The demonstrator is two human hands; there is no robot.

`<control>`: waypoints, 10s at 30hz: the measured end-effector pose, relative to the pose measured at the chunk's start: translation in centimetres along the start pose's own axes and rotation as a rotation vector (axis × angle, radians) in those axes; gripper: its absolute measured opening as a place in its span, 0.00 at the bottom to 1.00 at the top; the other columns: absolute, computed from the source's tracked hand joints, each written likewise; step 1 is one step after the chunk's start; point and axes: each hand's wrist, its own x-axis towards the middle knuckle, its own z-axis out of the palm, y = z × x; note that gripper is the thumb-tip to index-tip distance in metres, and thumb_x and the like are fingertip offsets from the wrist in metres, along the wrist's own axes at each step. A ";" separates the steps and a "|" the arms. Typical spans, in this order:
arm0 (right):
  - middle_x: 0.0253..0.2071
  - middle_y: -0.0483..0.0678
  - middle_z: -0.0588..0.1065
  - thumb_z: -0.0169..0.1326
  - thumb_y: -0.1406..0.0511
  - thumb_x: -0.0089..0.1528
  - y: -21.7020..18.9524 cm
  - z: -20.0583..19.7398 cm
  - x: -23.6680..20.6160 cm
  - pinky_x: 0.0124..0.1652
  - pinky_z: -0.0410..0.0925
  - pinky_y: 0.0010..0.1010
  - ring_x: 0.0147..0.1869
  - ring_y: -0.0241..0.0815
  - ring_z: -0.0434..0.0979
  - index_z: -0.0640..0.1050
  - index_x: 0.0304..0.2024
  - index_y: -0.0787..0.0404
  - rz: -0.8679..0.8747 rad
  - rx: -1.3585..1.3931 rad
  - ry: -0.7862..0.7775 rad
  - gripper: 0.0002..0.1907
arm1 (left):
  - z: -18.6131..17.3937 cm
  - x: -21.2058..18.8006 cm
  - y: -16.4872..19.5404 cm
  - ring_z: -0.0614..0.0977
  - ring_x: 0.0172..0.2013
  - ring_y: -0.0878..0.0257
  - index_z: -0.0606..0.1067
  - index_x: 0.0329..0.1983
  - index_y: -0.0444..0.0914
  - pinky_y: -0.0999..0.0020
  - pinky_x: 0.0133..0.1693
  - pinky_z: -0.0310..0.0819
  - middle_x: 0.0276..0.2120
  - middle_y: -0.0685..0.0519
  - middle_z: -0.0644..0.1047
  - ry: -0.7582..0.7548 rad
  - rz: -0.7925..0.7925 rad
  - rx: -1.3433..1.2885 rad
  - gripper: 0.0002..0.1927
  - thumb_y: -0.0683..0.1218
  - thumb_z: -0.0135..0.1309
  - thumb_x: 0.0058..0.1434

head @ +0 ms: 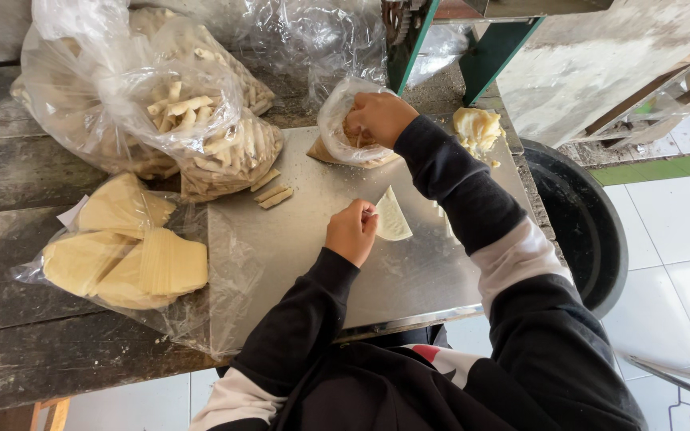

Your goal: The person separates thin triangular wrappers from a stack and places them on a metal table. They then scoop a brown granular filling into each wrapper and fold them into triangular packets, stacking the finished items on the table.

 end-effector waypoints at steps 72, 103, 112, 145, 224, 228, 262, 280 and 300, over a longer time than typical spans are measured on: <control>0.30 0.46 0.73 0.50 0.72 0.66 -3.9 2.9 -12.7 0.30 0.61 0.22 0.29 0.32 0.68 0.80 0.45 0.75 0.813 1.537 0.806 0.11 | -1.3 -2.3 -0.2 0.86 0.28 0.60 0.75 0.45 0.36 0.67 0.33 0.80 0.28 0.50 0.83 0.000 -0.075 -0.060 0.14 0.39 0.61 0.56; 0.31 0.45 0.76 0.53 0.70 0.69 -8.5 6.7 -24.0 0.36 0.67 0.20 0.34 0.31 0.72 0.82 0.53 0.67 0.860 1.123 0.299 0.12 | -1.1 -2.4 0.0 0.87 0.30 0.62 0.75 0.45 0.34 0.70 0.34 0.81 0.29 0.49 0.84 0.009 -0.064 -0.063 0.14 0.41 0.63 0.58; 0.35 0.44 0.76 0.49 0.70 0.72 -4.2 2.4 -15.1 0.34 0.68 0.22 0.34 0.32 0.72 0.79 0.52 0.67 0.616 0.909 0.628 0.10 | -1.5 -2.5 0.4 0.85 0.28 0.64 0.75 0.48 0.34 0.71 0.34 0.80 0.32 0.50 0.83 -0.006 -0.175 -0.155 0.14 0.42 0.59 0.59; 0.39 0.54 0.78 0.56 0.70 0.63 -15.6 6.4 -18.5 0.37 0.73 0.33 0.37 0.49 0.82 0.80 0.42 0.65 0.715 0.475 0.453 0.07 | -0.6 -1.4 2.1 0.84 0.36 0.50 0.76 0.42 0.37 0.57 0.38 0.77 0.34 0.47 0.83 -0.096 0.111 0.215 0.10 0.40 0.59 0.58; 0.48 0.46 0.69 0.65 0.54 0.59 -10.0 8.7 -18.5 0.56 0.55 0.46 0.57 0.50 0.64 0.84 0.36 0.49 0.743 0.122 0.357 0.09 | -0.3 -1.1 3.0 0.72 0.48 0.56 0.81 0.36 0.49 0.52 0.50 0.56 0.41 0.59 0.76 0.073 0.374 0.651 0.02 0.50 0.62 0.62; 0.46 0.48 0.68 0.64 0.54 0.57 -11.7 8.2 -18.8 0.55 0.55 0.46 0.56 0.50 0.64 0.84 0.36 0.48 0.868 0.207 0.304 0.09 | -0.1 -2.5 3.7 0.71 0.47 0.52 0.80 0.32 0.50 0.47 0.47 0.55 0.41 0.56 0.74 0.042 0.129 0.553 0.05 0.52 0.64 0.53; 0.46 0.50 0.74 0.66 0.65 0.54 -6.9 2.0 -30.7 0.54 0.63 0.42 0.53 0.52 0.72 0.82 0.38 0.56 0.624 0.230 0.259 0.10 | -1.2 -0.2 4.2 0.79 0.43 0.53 0.76 0.45 0.41 0.50 0.44 0.69 0.42 0.50 0.79 0.141 0.453 0.632 0.17 0.50 0.67 0.56; 0.38 0.51 0.76 0.46 0.72 0.68 3.4 -1.6 -23.8 0.44 0.72 0.31 0.41 0.40 0.76 0.73 0.43 0.65 0.767 0.784 0.717 0.05 | 11.2 -2.6 4.1 0.79 0.54 0.50 0.73 0.53 0.34 0.54 0.57 0.71 0.53 0.44 0.77 -0.235 0.609 0.300 0.17 0.44 0.56 0.62; 0.28 0.52 0.80 0.58 0.66 0.56 -2.8 1.8 -4.4 0.37 0.73 0.44 0.34 0.56 0.82 0.77 0.40 0.60 0.604 0.161 0.309 0.10 | 0.3 0.8 3.0 0.86 0.30 0.58 0.77 0.48 0.34 0.64 0.38 0.80 0.31 0.48 0.83 -0.030 -0.119 0.041 0.19 0.46 0.62 0.54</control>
